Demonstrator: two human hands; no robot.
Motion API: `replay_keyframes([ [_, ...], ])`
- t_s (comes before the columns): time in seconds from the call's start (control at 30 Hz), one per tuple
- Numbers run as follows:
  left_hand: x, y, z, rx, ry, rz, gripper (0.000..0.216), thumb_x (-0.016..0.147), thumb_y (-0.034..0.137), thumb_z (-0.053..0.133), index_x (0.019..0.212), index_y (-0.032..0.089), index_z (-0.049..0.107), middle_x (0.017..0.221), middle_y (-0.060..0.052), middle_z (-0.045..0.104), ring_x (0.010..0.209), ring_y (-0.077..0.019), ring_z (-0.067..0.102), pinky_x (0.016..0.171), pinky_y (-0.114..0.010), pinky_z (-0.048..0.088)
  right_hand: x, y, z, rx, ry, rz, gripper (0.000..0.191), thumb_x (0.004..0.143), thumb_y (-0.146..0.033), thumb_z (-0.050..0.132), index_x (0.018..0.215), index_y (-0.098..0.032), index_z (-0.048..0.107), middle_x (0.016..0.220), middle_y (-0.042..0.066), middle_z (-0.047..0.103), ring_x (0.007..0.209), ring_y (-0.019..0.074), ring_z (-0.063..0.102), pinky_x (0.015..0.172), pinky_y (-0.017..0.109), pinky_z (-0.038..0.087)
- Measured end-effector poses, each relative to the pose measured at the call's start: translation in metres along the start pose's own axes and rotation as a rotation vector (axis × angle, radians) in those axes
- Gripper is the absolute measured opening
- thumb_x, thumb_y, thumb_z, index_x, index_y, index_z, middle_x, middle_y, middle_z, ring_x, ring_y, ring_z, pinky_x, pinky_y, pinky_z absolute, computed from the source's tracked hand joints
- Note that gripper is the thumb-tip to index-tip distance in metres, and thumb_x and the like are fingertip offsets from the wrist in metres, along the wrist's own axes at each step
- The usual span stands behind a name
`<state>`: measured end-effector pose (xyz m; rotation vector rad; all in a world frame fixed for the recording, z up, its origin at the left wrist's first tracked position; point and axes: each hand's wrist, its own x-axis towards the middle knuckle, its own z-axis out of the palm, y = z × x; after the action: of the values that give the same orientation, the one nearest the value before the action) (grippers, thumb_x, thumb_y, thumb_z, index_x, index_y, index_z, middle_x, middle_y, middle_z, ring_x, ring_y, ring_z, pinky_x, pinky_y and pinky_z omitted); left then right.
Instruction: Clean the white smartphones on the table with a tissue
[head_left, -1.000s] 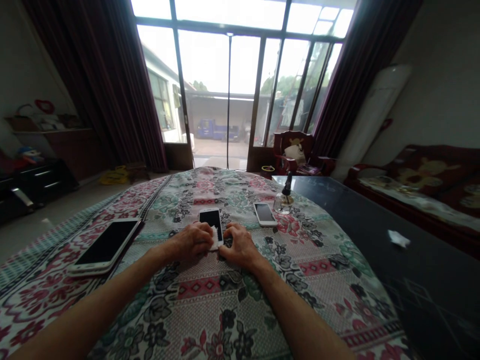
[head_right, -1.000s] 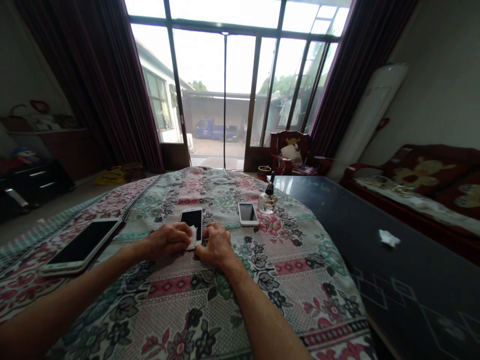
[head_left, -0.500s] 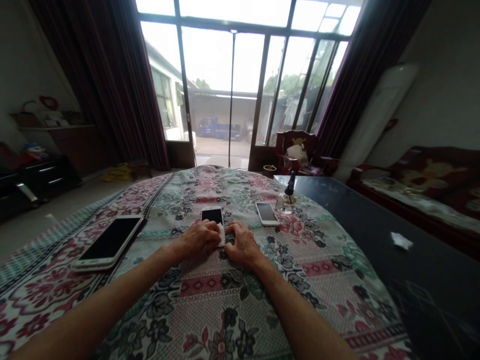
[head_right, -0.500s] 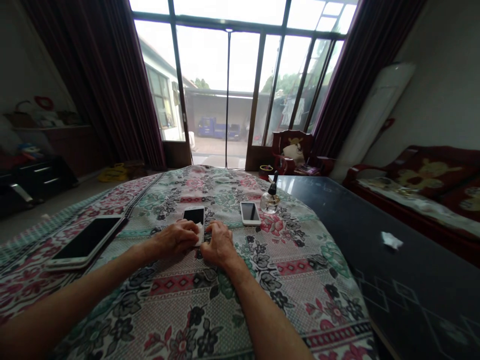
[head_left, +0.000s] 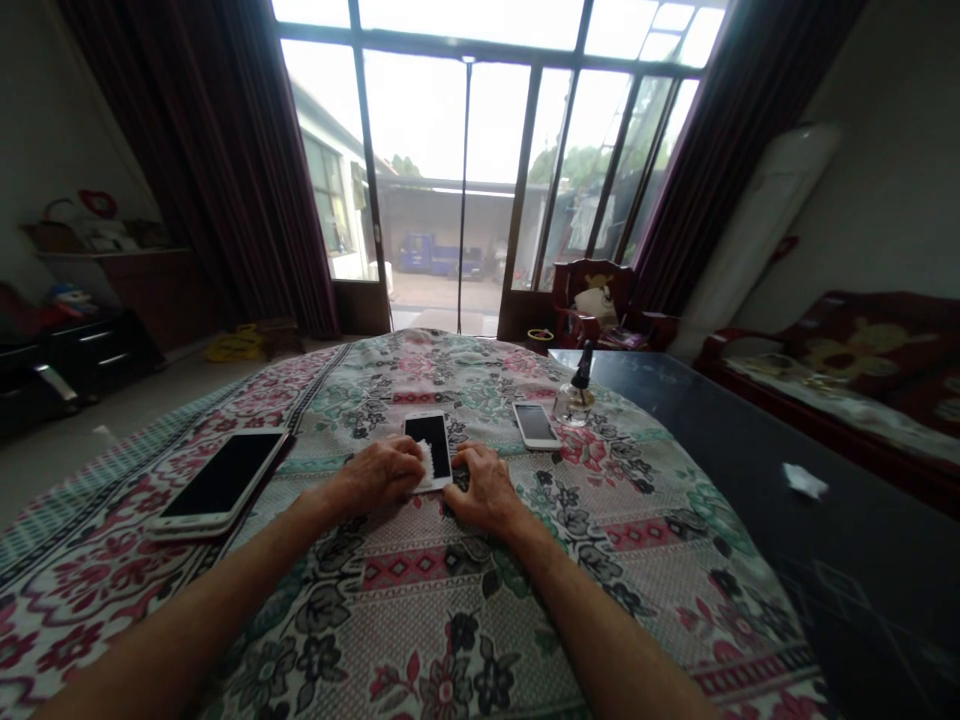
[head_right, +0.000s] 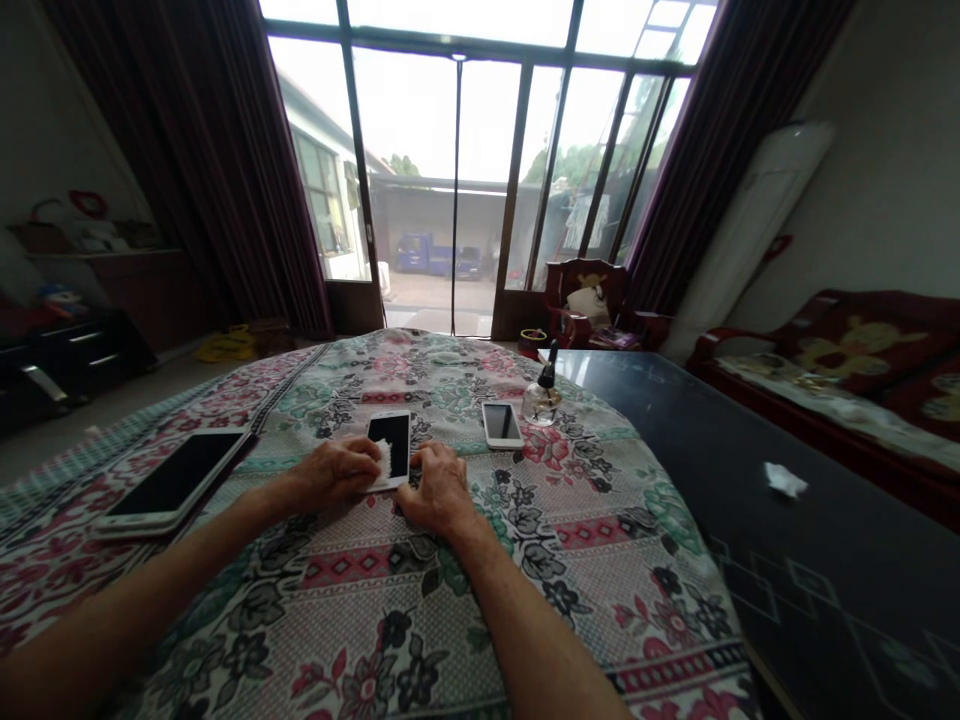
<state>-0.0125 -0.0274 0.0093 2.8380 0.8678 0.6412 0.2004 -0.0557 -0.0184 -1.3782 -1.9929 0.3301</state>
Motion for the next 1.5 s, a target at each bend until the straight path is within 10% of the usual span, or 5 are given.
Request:
replay_keyframes([
  [0.43,-0.019,-0.019,-0.015,-0.018,-0.019,0.019,0.022,0.091,0.023,0.049,0.076,0.018,0.065,0.090,-0.003,0.063,0.079,-0.0113,0.057,0.073,-0.024,0.045,0.000,-0.001,-0.001,-0.002,0.011,-0.019,0.021,0.069,-0.021,0.062,0.090,-0.020,0.061,0.117,0.010,0.061,0.112,0.0271,0.053,0.096,0.044,0.039],
  [0.7,-0.003,0.013,-0.003,-0.018,-0.059,0.081,0.027,0.092,0.020,0.047,0.070,0.018,0.062,0.090,-0.003,0.062,0.078,-0.0115,0.053,0.080,-0.027,0.044,0.000,0.001,0.001,-0.016,0.016,-0.029,0.022,0.069,-0.020,0.062,0.091,-0.020,0.061,0.116,0.010,0.061,0.110,0.0255,0.054,0.095,0.042,0.039],
  [1.0,-0.015,-0.036,-0.005,0.033,0.082,-0.022,0.022,0.091,0.023,0.048,0.079,0.020,0.067,0.087,-0.002,0.065,0.081,-0.0130,0.058,0.077,-0.027,0.047,0.000,-0.004,-0.002,-0.034,-0.003,-0.004,0.022,0.069,-0.020,0.062,0.091,-0.019,0.060,0.117,0.010,0.061,0.111,0.0252,0.053,0.096,0.042,0.038],
  [1.3,0.001,0.004,0.005,0.045,0.023,0.037,0.025,0.092,0.022,0.048,0.078,0.020,0.068,0.093,-0.004,0.065,0.085,-0.0147,0.056,0.081,-0.030,0.045,0.000,-0.005,-0.001,-0.035,0.004,0.015,0.019,0.073,-0.026,0.064,0.091,-0.019,0.060,0.118,0.010,0.060,0.112,0.0260,0.053,0.095,0.042,0.037],
  [1.5,0.001,-0.022,0.003,0.089,0.088,-0.134,0.026,0.090,0.020,0.047,0.075,0.018,0.068,0.086,-0.005,0.066,0.084,-0.0158,0.057,0.081,-0.031,0.046,0.000,-0.003,0.001,-0.062,0.022,0.003,0.020,0.073,-0.026,0.063,0.092,-0.018,0.060,0.114,0.010,0.060,0.108,0.0255,0.053,0.092,0.041,0.038],
])
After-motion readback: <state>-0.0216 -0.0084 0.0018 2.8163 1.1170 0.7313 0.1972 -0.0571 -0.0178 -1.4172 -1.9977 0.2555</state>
